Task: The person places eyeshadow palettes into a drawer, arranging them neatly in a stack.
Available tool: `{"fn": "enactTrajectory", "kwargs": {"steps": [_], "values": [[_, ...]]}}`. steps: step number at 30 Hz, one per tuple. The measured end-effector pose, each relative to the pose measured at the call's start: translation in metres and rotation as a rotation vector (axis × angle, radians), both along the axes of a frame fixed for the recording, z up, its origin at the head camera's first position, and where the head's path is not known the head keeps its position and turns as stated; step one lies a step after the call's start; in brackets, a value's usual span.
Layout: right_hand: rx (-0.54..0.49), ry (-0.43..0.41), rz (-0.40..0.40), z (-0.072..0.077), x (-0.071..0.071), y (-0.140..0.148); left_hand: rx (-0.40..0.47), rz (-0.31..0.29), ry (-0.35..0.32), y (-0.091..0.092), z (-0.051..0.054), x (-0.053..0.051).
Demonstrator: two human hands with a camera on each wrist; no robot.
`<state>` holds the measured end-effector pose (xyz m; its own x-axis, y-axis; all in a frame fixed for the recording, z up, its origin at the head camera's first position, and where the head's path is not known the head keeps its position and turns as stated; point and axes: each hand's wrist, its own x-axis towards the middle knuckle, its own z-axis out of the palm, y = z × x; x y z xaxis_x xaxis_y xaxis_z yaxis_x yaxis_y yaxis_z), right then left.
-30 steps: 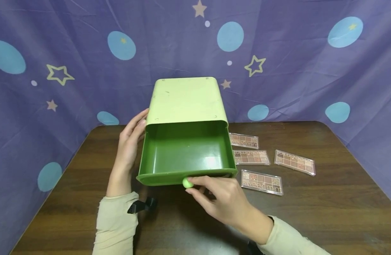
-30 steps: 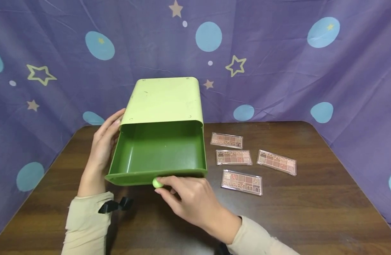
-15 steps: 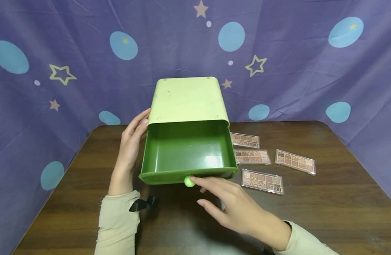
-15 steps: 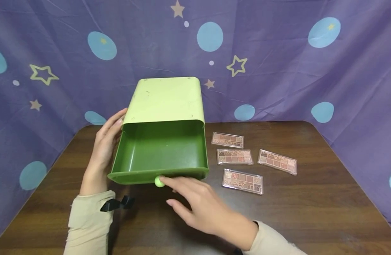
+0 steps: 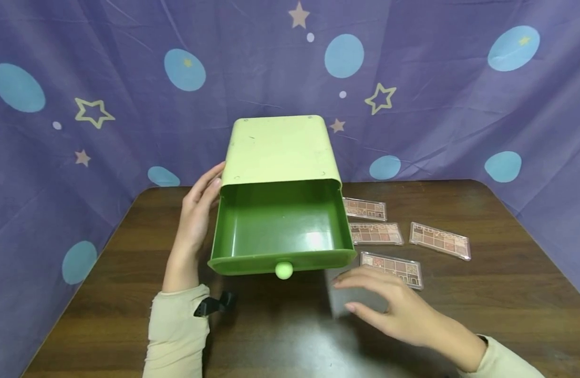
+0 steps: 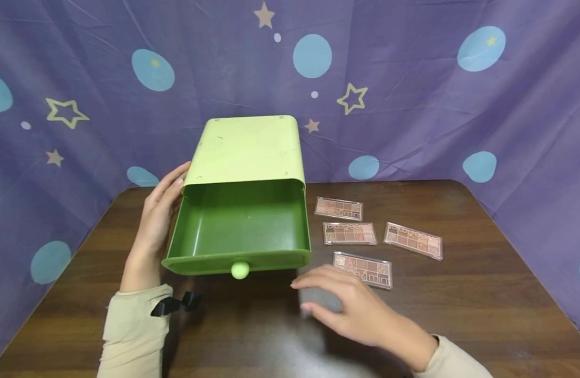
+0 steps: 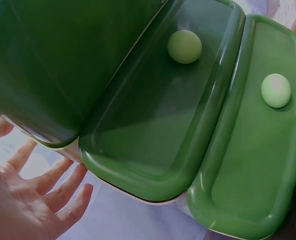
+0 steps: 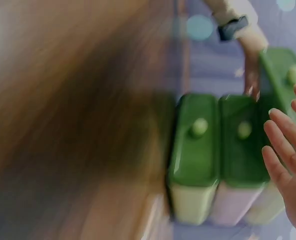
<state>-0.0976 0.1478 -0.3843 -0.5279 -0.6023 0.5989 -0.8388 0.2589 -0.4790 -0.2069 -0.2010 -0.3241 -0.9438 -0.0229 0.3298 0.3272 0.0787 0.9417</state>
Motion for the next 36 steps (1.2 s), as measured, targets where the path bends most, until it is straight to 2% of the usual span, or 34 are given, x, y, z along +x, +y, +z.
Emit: {"fn": "enactTrajectory", "kwargs": {"steps": [3, 6, 16, 23, 28, 36], "values": [[0.042, -0.075, -0.066, -0.008, -0.002, 0.019, -0.003, 0.003, 0.002, 0.0, 0.0, 0.0], [0.076, -0.111, -0.118, -0.013, -0.006, 0.035, -0.002, 0.008, 0.008, 0.001, -0.001, 0.0], [0.091, -0.131, -0.196, -0.028, -0.031, 0.075, 0.024, 0.015, 0.026, 0.002, -0.002, 0.002], [0.172, -0.159, -0.235, -0.037, -0.046, 0.096, 0.094, -0.002, 0.033, 0.007, -0.004, 0.002], [0.253, -0.135, -0.28, -0.045, -0.055, 0.105, 0.123, 0.004, 0.044, 0.01, -0.005, 0.001], [0.326, -0.284, -0.298, -0.053, -0.061, 0.111, 0.141, 0.022, 0.059, 0.012, -0.004, 0.0]]}}
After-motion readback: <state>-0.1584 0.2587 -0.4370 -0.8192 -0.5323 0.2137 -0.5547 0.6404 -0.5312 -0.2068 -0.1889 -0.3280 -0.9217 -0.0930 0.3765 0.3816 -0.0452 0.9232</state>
